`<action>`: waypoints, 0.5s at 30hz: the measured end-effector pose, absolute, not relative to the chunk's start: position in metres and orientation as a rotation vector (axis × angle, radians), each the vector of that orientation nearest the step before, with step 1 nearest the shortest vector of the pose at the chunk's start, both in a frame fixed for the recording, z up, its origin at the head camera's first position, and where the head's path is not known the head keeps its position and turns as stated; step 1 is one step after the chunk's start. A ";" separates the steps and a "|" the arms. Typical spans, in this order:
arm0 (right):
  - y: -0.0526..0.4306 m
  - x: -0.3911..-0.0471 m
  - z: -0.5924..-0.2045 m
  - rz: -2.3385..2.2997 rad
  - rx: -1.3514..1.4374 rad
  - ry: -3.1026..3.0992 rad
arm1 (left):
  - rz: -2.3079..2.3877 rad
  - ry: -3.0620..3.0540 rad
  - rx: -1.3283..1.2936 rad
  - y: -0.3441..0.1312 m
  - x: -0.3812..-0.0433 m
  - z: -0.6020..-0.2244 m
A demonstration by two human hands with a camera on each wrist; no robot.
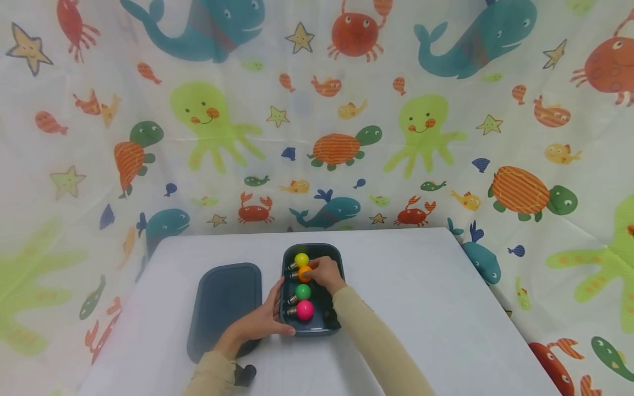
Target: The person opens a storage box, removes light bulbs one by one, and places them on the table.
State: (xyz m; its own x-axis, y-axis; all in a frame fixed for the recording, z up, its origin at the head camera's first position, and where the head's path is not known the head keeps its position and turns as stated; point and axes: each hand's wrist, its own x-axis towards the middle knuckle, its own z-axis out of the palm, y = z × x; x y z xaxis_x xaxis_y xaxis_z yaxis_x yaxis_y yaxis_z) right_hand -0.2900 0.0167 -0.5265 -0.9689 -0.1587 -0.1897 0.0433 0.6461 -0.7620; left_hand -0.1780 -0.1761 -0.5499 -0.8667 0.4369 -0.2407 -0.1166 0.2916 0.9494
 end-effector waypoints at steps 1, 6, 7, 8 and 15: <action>0.018 -0.290 -0.526 -1.228 -0.097 2.619 | 1.608 2.102 0.285 -0.176 -0.178 -0.550; 0.024 -0.288 -0.519 -1.256 -0.124 2.557 | 1.610 2.090 0.278 -0.176 -0.177 -0.549; 0.026 -0.288 -0.517 -1.266 -0.127 2.544 | 1.608 2.094 0.279 -0.176 -0.177 -0.548; 0.028 -0.288 -0.515 -1.275 -0.138 2.533 | 1.604 2.102 0.280 -0.176 -0.177 -0.548; 0.042 -0.290 -0.499 -1.297 -0.160 2.525 | 1.583 2.136 0.280 -0.177 -0.179 -0.550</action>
State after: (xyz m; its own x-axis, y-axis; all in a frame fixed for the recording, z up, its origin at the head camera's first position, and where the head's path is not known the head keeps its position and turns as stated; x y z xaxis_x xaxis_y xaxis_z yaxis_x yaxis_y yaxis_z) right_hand -0.2898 0.0417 -0.4994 -0.9495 -0.2322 -0.2109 0.0364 0.5864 -0.8092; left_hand -0.1786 -0.1768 -0.5500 -0.8715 0.4256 -0.2436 -0.1090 0.3160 0.9425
